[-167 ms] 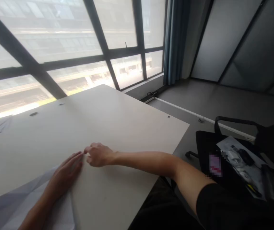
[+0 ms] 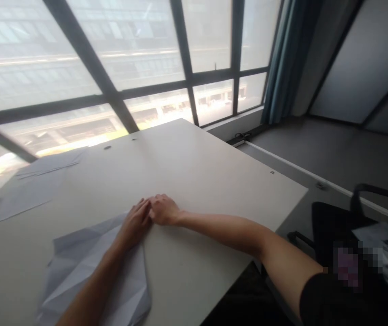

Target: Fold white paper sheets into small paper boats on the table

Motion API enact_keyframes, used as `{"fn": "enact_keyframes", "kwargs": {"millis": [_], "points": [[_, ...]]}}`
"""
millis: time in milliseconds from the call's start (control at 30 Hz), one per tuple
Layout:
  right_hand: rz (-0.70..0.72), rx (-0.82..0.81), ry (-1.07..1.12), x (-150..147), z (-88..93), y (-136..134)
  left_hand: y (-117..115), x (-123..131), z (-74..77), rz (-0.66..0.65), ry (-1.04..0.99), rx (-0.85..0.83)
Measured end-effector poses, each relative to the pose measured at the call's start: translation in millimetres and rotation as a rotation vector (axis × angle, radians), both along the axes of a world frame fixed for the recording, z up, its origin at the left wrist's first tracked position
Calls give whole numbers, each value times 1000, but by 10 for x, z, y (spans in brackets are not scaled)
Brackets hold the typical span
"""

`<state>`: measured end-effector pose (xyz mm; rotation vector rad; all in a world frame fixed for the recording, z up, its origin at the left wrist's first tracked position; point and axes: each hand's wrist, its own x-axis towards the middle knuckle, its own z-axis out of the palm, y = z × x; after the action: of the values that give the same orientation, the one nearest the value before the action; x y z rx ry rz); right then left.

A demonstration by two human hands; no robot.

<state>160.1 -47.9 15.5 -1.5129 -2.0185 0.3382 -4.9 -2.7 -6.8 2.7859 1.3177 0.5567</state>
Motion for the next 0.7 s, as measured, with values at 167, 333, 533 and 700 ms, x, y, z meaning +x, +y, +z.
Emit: {"fn": "enact_keyframes", "kwargs": {"millis": [167,333,533,700], "points": [[-34,-3,89,-238,28,83,23,-128,-26,58,-49,-122],[74,-43,188,-241,-26,67,-3,-177,30,111,-101,-138],[126,-63,338,-245,-98,73,-97,-237,283,408,-237,141],[168,-63,404,-262,-128,85,-59,-350,266,549,-245,185]]}}
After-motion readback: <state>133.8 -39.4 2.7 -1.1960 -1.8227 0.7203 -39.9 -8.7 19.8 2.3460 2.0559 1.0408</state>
